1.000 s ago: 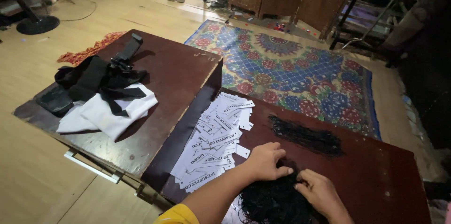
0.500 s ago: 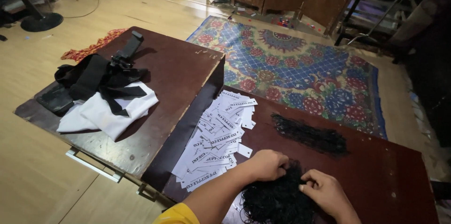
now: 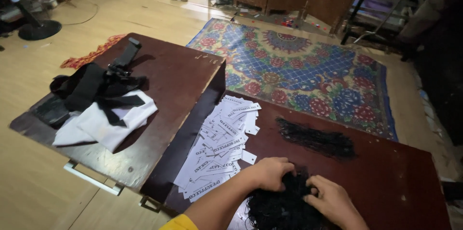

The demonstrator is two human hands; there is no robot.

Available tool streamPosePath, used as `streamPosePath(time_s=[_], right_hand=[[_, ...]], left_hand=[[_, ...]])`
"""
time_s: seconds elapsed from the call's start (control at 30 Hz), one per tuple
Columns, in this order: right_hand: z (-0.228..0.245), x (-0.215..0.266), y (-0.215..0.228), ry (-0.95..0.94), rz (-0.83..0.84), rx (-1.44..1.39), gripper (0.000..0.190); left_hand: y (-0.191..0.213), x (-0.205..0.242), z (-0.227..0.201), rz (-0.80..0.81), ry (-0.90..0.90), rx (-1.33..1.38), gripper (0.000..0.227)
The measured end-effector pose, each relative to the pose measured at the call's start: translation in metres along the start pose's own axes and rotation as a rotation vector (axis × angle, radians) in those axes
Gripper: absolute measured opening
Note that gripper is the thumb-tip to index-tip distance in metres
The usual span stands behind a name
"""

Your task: The person repeatedly picks up small black fibrous strands from a pile on a wooden table, separates them, and places them into a second pile. The task involves continuous hand manipulation of the material without tools.

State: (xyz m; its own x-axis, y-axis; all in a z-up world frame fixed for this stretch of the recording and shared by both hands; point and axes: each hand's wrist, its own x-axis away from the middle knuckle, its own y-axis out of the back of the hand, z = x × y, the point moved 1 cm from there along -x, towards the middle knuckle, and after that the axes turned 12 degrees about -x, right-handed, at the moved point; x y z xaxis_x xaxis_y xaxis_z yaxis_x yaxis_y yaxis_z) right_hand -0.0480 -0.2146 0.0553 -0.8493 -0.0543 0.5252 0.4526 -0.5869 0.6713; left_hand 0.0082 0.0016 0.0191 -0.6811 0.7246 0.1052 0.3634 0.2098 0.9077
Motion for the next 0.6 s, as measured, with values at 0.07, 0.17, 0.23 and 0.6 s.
streamPosePath(time_s=[0.07, 0.17, 0.23, 0.6], right_hand=[[-0.013, -0.008, -0.007, 0.081, -0.032, -0.042, 0.015], [-0.025, -0.016, -0.01, 0.182, -0.084, -0.034, 0.009], [-0.022, -0.017, -0.01, 0.201, -0.093, 0.013, 0.01], [-0.085, -0.076, -0.03, 0.526, -0.409, -0.455, 0.005]], left_hand=[[-0.025, -0.01, 0.011, -0.097, -0.068, -0.013, 0.05], [-0.039, -0.02, 0.015, -0.197, -0.12, -0.024, 0.042], [-0.042, -0.022, 0.018, -0.195, -0.095, -0.022, 0.039], [-0.045, -0.03, 0.029, -0.45, -0.058, 0.361, 0.031]])
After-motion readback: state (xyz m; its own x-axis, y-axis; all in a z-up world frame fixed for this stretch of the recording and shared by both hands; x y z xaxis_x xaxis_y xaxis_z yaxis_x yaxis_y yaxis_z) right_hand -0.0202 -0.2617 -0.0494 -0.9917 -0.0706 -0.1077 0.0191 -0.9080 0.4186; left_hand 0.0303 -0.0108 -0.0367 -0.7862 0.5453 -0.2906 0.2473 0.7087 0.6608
